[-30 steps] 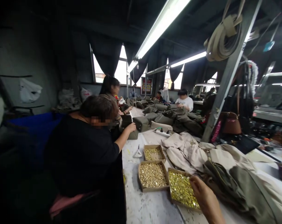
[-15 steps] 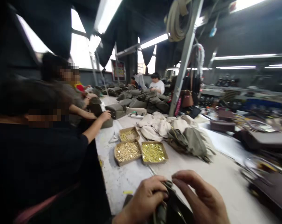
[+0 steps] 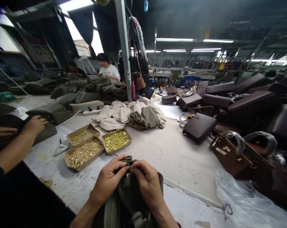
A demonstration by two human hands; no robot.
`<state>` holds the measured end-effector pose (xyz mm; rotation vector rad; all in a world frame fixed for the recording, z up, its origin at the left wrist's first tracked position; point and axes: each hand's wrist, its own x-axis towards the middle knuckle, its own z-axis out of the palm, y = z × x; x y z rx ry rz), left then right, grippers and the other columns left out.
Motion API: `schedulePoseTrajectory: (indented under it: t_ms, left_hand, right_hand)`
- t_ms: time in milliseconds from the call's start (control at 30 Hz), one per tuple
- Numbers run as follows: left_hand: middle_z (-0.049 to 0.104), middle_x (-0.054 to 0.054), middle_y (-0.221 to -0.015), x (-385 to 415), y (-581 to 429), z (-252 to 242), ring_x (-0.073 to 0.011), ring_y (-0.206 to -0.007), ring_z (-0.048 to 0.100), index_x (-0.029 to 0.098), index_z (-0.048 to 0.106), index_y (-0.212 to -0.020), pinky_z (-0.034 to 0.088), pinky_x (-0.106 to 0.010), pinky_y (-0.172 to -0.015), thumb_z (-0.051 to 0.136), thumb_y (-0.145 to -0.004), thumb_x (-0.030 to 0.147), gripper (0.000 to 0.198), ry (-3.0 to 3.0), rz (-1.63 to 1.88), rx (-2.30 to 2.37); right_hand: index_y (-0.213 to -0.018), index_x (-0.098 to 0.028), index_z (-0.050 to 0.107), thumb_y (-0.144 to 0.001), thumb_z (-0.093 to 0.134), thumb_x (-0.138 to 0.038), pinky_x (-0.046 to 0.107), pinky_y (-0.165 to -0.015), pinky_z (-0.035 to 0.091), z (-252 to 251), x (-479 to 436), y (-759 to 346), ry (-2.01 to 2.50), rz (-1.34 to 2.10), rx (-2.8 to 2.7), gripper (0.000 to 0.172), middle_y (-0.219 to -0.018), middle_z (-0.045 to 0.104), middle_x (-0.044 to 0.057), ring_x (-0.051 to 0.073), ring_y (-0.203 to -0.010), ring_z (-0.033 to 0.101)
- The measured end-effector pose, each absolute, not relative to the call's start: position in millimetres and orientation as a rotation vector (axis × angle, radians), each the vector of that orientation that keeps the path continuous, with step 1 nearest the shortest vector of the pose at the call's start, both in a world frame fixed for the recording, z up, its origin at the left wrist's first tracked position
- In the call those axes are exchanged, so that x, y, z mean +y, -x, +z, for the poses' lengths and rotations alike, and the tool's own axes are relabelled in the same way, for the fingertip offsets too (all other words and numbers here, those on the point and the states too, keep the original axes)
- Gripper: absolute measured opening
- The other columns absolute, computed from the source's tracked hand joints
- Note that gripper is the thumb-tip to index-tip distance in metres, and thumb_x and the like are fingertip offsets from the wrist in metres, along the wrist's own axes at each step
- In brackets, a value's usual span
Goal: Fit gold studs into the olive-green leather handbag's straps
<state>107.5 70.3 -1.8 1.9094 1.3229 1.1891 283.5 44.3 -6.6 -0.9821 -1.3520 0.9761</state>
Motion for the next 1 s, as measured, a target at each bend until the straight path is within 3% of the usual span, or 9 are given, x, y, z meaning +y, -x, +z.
schedulePoseTrajectory:
  t_ms: [367,1000]
  left_hand:
    - [0.075,-0.008,-0.116,70.8,-109.7,-5.3,-0.0234,-0.108,0.073,0.025,0.082,-0.09,0.061,-0.038,-0.096,0.063,-0.089,0.023,0.019,-2.034,1.241,1.329]
    - [0.075,-0.007,-0.117,66.9,-109.6,-5.2,-0.0225,-0.109,0.072,0.025,0.082,-0.094,0.06,-0.037,-0.097,0.06,-0.089,0.013,0.026,-2.051,1.213,1.303]
  right_hand:
    - [-0.088,-0.023,0.071,-0.095,0.062,-0.016,0.025,-0.077,0.05,-9.3,47.4,-276.1,0.967,0.778,-1.426,0.013,-0.088,0.065,0.001,0.016,-0.083,0.064]
    - [-0.089,-0.022,0.073,-0.097,0.064,-0.021,0.025,-0.074,0.052,-9.0,46.4,-275.1,1.013,0.768,-1.461,0.013,-0.086,0.067,0.002,0.017,-0.082,0.065]
